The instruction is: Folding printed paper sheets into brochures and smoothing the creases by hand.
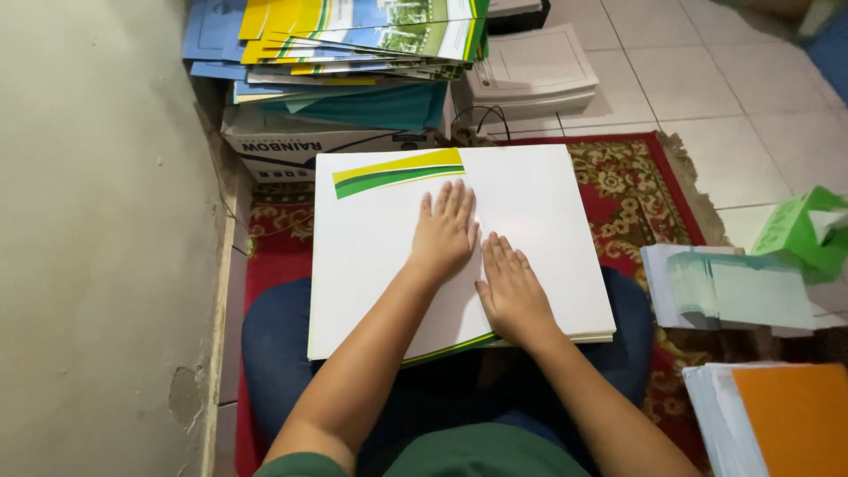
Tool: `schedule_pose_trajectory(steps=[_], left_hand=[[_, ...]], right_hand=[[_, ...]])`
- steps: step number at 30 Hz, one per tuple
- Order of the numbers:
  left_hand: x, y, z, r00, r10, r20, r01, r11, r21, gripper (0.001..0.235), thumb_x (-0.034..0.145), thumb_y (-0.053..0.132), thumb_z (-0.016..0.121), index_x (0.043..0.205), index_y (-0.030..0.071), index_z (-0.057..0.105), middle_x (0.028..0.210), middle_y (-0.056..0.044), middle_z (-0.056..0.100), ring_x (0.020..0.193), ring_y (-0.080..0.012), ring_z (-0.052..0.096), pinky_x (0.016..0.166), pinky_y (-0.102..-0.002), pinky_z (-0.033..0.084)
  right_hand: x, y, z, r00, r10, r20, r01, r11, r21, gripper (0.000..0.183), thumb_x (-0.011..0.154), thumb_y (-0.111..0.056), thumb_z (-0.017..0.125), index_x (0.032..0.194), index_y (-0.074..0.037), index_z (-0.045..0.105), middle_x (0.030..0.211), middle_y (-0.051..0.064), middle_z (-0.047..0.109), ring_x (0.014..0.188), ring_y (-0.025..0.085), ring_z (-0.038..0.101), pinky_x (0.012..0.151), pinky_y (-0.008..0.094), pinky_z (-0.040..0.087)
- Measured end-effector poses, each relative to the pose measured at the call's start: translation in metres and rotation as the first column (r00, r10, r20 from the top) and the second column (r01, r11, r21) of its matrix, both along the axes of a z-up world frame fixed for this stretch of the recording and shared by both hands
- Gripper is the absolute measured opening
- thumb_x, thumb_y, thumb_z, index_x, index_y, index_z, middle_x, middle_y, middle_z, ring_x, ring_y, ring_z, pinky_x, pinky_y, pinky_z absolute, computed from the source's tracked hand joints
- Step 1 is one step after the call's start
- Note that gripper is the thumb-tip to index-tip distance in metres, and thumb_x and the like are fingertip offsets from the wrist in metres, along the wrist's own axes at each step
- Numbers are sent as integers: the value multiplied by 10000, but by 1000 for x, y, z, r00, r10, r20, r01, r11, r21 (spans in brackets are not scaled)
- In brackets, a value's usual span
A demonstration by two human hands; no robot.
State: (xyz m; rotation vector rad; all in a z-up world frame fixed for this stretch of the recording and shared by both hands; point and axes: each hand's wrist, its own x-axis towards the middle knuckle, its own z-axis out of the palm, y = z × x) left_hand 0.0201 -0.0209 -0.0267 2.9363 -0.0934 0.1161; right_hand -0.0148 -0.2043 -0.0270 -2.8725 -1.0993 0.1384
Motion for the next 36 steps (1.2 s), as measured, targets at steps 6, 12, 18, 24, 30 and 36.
schedule_pose_trajectory(steps=[6,12,18,24,30,36], left_hand=[[68,11,4,980,165,-109,-168,986,-17,626,1052,352,271,1613,73,271,1684,-160,233,1567,-345,168,1226,-610,100],[78,15,1,982,184,-47,-186,982,-24,635,1061,353,305,1609,35,267,1693,-185,192,1575,-358,108,1242,-589,39],[19,17,4,999,15,44,-10,993,-115,594,1076,308,299,1584,1,307,1686,-186,218,1572,-338,150,1263,-510,88],[8,22,-6,956,72,285,35,935,-353,548,1057,170,365,1559,-47,335,1628,-248,325,1515,-384,301,1243,-486,225],[14,25,-12,936,141,322,14,900,-436,534,1067,156,329,1547,-77,335,1603,-291,339,1500,-422,308,1239,-489,217],[22,27,-17,946,188,265,-3,820,-572,541,1090,201,282,1571,-47,299,1634,-258,295,1522,-398,265,1255,-469,181]], right_hand=[[-2,1,10,1000,-3,-11,3,1000,9,664,1061,-387,253,1593,8,206,1667,215,209,1541,335,190,1241,468,102],[0,3,14,999,-1,-38,2,1000,23,665,1052,-389,247,1592,-4,214,1672,195,205,1546,315,183,1237,470,86],[1,3,7,1000,18,-1,-18,999,38,660,1053,-375,273,1588,9,233,1663,216,227,1546,324,201,1242,478,104],[31,23,-2,1000,22,1,-22,998,57,666,1061,-392,244,1582,22,245,1664,227,224,1558,317,190,1254,462,89],[95,71,-18,991,13,130,-30,991,132,635,1039,-319,333,1560,44,295,1637,246,287,1540,341,249,1257,451,157],[156,110,-34,973,14,232,-60,979,193,694,1011,-349,453,1570,27,290,1650,222,271,1541,330,257,1258,442,195]])
